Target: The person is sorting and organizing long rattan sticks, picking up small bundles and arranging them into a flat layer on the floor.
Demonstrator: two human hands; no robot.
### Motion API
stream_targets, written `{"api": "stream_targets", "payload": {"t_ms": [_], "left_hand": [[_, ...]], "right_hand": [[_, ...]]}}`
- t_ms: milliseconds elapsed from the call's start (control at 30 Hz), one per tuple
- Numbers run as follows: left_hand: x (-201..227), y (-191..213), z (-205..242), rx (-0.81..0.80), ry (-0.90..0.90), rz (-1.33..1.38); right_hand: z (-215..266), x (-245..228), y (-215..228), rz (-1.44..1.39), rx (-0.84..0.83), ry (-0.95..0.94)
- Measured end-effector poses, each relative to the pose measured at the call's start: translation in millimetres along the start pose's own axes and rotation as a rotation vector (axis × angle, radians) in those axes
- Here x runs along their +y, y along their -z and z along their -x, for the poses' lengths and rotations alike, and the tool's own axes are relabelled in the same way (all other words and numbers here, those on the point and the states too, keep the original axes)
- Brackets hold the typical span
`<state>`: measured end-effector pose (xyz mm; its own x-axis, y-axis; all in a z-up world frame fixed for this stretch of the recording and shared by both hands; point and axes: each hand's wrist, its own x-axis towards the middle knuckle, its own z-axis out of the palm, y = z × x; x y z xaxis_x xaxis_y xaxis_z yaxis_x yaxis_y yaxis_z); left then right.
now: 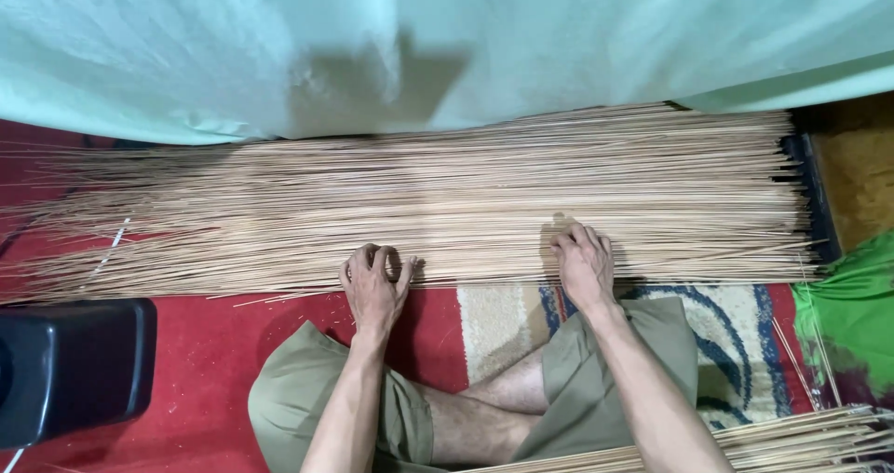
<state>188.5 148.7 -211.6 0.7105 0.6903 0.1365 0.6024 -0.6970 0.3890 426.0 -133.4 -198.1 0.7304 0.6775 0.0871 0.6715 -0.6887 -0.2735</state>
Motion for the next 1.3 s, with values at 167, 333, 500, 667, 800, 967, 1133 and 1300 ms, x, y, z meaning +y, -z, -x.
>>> {"api": "stream_targets", "payload": {"t_ms": [167,333,500,667,800,967,1133,1300], "left_hand": [[1,2,2,0.018,-0.077,0.001],[6,10,8,0.073,-0.204,0.015],[19,46,17,0.266,-0.353,0.003],[45,114,53,0.326,-0.468,0.097],[56,165,107,0.252,-0.498,0.083],[72,216,172,0.225,-0.528,0.042],[89,238,226,0.176,-0.492,-0.019],[87,235,247,0.127,-0.377,0.024]], "right_hand": [[3,-1,-1,0.003,-0.033,-0.022],[12,0,12,-0.046,0.008,0.020],[32,-13,51,-0.146,0.118,0.088],[71,-28,111,-0.183,0.192,0.168],[119,-40,150,-0.232,0.164,0.200],[179,-35,161,-0.228,0.112,0.193],[228,-44,181,-0.187,0.016,0.115],[258,-60,200,-0.148,-0.023,0.115]]}}
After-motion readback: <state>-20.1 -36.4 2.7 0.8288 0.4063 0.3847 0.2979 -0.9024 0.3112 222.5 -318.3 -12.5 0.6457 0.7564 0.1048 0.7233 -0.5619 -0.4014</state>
